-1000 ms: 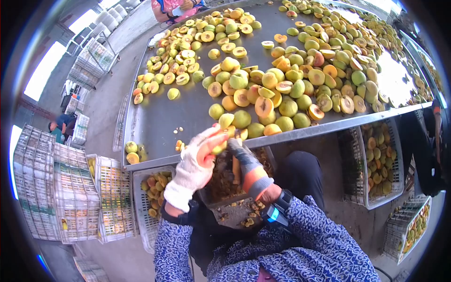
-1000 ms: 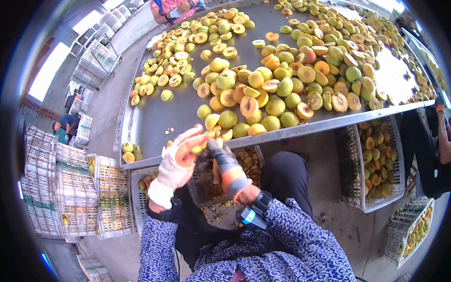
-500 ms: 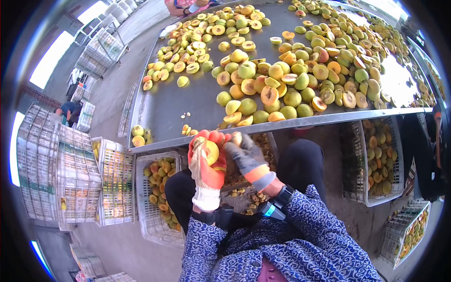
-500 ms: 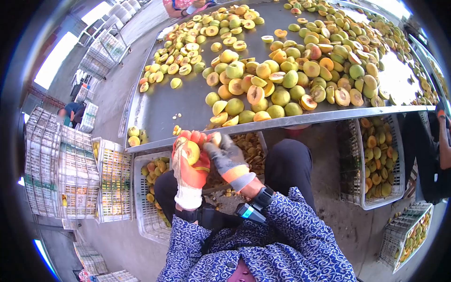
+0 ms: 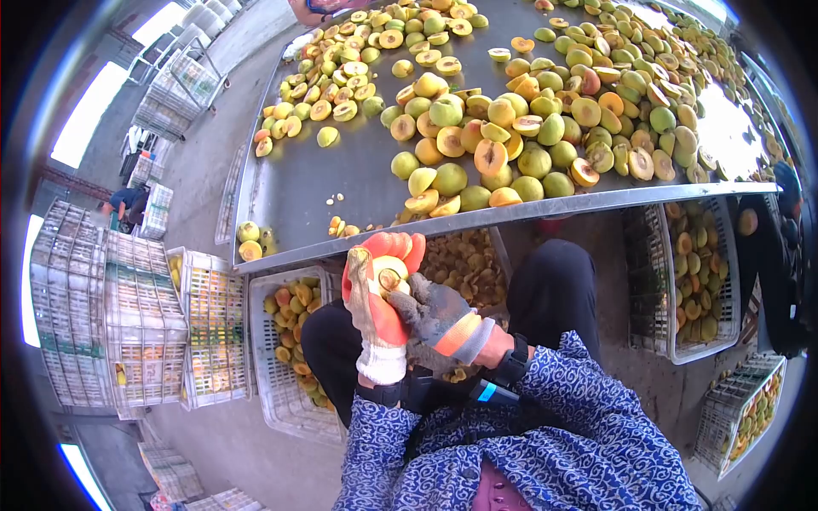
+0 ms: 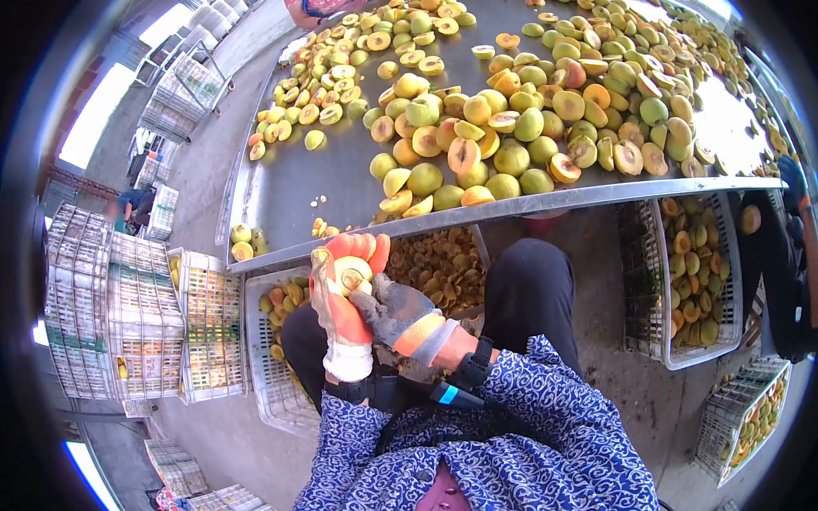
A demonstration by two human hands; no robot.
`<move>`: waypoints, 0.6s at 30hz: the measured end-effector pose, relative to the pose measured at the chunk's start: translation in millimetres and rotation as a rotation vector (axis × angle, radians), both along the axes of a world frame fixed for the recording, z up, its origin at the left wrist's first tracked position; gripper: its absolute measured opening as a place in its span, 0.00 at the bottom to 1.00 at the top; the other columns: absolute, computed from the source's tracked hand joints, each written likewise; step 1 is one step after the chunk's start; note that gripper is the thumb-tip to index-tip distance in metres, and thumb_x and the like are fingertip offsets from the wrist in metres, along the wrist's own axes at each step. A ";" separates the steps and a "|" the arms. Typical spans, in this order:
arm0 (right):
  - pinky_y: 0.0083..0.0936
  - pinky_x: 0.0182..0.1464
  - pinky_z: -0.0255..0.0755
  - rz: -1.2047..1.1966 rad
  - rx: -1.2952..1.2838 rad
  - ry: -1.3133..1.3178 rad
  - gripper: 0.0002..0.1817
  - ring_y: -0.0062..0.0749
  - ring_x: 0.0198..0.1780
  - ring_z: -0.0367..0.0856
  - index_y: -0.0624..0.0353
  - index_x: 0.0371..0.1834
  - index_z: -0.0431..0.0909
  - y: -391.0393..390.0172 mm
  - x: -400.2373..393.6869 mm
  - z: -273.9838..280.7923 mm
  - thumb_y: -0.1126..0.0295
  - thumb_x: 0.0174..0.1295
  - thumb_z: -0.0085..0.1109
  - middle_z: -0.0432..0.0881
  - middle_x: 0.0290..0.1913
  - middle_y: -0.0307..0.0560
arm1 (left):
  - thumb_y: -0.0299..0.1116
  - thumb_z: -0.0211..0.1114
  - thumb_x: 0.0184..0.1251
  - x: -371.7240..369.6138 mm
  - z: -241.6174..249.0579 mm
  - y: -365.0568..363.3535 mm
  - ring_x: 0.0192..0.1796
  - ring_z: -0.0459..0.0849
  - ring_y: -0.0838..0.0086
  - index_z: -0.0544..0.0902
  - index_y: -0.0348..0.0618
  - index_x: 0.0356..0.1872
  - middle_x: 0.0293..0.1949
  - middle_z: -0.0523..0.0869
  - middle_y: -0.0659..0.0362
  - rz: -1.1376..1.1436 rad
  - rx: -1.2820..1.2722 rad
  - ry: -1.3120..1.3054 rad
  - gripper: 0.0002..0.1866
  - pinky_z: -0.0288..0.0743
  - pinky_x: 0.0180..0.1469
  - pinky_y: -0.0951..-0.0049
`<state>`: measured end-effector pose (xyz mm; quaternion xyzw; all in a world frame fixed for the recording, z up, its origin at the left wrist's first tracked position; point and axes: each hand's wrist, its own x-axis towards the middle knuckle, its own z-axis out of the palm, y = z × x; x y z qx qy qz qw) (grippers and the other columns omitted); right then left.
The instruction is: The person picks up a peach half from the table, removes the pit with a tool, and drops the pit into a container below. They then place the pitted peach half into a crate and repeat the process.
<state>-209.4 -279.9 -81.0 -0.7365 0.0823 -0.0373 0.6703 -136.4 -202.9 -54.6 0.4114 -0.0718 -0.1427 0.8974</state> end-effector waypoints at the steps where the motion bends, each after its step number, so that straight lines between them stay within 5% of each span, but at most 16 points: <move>1: 0.41 0.48 0.79 0.005 0.018 0.012 0.21 0.60 0.45 0.86 0.61 0.62 0.76 2.0 -0.4 -1.9 0.56 0.77 0.58 0.87 0.44 0.62 | 0.48 0.62 0.80 -0.6 -0.7 0.8 0.48 0.88 0.58 0.86 0.36 0.45 0.43 0.88 0.50 -0.006 -0.002 0.017 0.20 0.81 0.66 0.40; 5: 0.41 0.46 0.79 0.049 0.000 -0.080 0.21 0.59 0.47 0.85 0.59 0.63 0.76 6.5 -2.3 -17.9 0.57 0.76 0.59 0.87 0.45 0.62 | 0.49 0.62 0.79 -2.6 -0.2 3.3 0.46 0.88 0.58 0.86 0.36 0.42 0.40 0.88 0.49 -0.003 0.072 0.017 0.21 0.86 0.59 0.44; 8: 0.41 0.48 0.78 0.110 0.013 -0.163 0.27 0.56 0.47 0.85 0.62 0.60 0.77 7.2 -4.3 -23.6 0.48 0.78 0.50 0.87 0.46 0.62 | 0.48 0.63 0.78 -4.8 0.2 4.9 0.44 0.90 0.59 0.87 0.34 0.42 0.39 0.90 0.49 0.024 0.161 -0.047 0.22 0.90 0.51 0.48; 12: 0.30 0.41 0.77 0.188 0.446 0.153 0.23 0.31 0.41 0.81 0.57 0.61 0.79 0.2 -2.6 -3.1 0.50 0.79 0.53 0.81 0.41 0.43 | 0.48 0.64 0.78 -5.3 5.7 6.8 0.40 0.91 0.59 0.87 0.32 0.41 0.37 0.90 0.48 0.031 0.282 -0.131 0.23 0.91 0.46 0.49; 16: 0.26 0.48 0.74 0.362 0.566 0.236 0.27 0.23 0.43 0.76 0.58 0.60 0.79 -13.8 -2.1 1.1 0.44 0.81 0.48 0.81 0.43 0.38 | 0.48 0.63 0.78 -3.3 7.9 8.3 0.39 0.92 0.54 0.86 0.30 0.42 0.38 0.90 0.46 0.000 0.361 -0.271 0.23 0.90 0.47 0.49; 18: 0.26 0.49 0.74 0.286 0.393 0.014 0.27 0.25 0.44 0.76 0.58 0.61 0.79 -13.4 -2.8 -1.1 0.45 0.81 0.48 0.81 0.45 0.41 | 0.52 0.60 0.79 -0.9 9.8 1.3 0.40 0.91 0.55 0.86 0.33 0.41 0.38 0.89 0.47 0.009 0.347 -0.272 0.25 0.90 0.49 0.49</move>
